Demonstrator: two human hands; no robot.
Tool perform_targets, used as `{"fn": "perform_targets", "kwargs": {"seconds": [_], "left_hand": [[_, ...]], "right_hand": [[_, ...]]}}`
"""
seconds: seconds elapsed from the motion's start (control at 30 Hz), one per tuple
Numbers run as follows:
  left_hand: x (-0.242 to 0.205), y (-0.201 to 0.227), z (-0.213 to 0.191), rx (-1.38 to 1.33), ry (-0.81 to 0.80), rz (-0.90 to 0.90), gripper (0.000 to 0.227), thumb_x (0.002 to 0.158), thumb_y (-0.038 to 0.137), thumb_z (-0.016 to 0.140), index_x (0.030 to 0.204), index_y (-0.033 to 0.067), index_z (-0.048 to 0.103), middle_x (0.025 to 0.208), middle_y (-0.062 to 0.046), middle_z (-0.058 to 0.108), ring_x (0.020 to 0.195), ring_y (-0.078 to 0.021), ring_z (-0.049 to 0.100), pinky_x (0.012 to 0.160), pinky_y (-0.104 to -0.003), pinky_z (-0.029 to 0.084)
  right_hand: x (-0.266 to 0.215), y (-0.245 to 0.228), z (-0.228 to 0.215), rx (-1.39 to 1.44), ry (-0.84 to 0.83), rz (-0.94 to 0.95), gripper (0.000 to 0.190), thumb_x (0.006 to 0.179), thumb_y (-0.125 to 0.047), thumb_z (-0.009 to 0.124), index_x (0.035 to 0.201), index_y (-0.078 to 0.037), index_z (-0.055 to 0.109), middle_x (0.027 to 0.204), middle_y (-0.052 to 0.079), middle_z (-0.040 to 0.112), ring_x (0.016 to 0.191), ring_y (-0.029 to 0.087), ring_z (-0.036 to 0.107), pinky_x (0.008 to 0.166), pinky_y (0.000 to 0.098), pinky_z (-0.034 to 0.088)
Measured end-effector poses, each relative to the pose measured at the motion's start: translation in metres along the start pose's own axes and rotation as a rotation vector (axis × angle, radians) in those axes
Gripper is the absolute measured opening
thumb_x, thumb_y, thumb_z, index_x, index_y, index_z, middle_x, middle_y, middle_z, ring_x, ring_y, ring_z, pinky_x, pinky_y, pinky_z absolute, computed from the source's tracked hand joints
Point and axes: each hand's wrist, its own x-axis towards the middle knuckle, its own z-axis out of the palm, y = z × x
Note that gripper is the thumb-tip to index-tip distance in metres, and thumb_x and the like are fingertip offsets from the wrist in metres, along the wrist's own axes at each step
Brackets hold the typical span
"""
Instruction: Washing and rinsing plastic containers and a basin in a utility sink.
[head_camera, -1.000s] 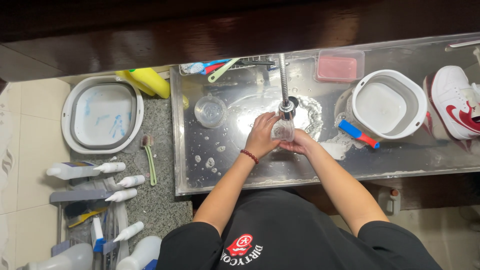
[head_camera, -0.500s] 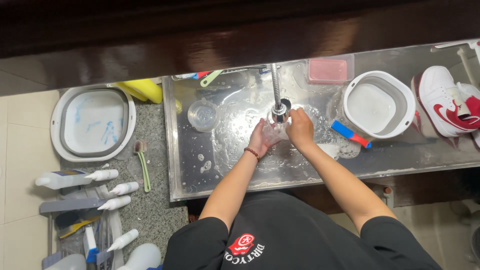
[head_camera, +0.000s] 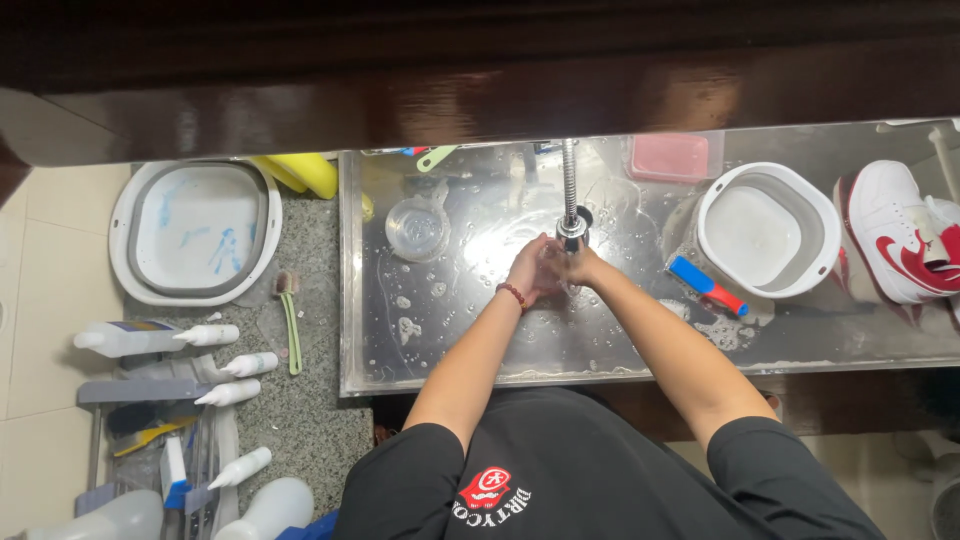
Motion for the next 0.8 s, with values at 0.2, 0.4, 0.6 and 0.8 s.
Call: {"fn": "perform_targets", "kwargs": {"seconds": [0.2,0.4,0.6,0.8], "left_hand": [[0.003,0.006,-0.004,0.081,0.03,-0.1,0.041,0.096,0.052,0.051,0.113,0.0188,0.068,0.098,-0.006,0.069,0.077,-0.0242,0.063,0.066,-0.04,0.054],[0.042,-0.037,-0.016,0.057,0.053,0.187,0.031,0.097,0.035,0.057,0.12,0.0142,0.059,0.108,-0.005,0.065,0.096,-0.0198,0.066,0.083,-0.042,0.057],[0.037,-0.027,0.023,-0.076,0.208,0.108,0.047,0.1,0.052,0.044,0.116,0.0115,0.062,0.102,-0.007,0.068,0.093,-0.0232,0.067,0.079,-0.037,0.055],[0.019,-0.045,0.054,0.967,0.475,0.731,0.028,0.096,0.029,0.07,0.111,0.0052,0.07,0.106,-0.018,0.068,0.098,-0.0288,0.064,0.086,-0.04,0.051]], "right_hand": [[-0.017,-0.02,0.012,1.396,-0.19,0.2,0.02,0.092,-0.019,0.07,0.103,-0.004,0.062,0.088,0.007,0.068,0.079,0.022,0.067,0.069,0.0348,0.057],[-0.019,0.022,0.0,0.294,0.201,-0.068,0.026,0.086,-0.011,0.06,0.111,-0.004,0.061,0.093,0.008,0.07,0.083,0.019,0.066,0.072,0.035,0.056],[-0.089,-0.04,-0.004,1.092,0.423,-0.016,0.031,0.103,-0.034,0.051,0.119,-0.011,0.066,0.105,0.003,0.074,0.094,0.017,0.072,0.086,0.0337,0.057],[-0.076,0.056,0.014,1.648,0.501,0.053,0.037,0.114,-0.046,0.058,0.098,-0.013,0.056,0.076,0.005,0.059,0.064,0.023,0.062,0.064,0.0413,0.052]]}}
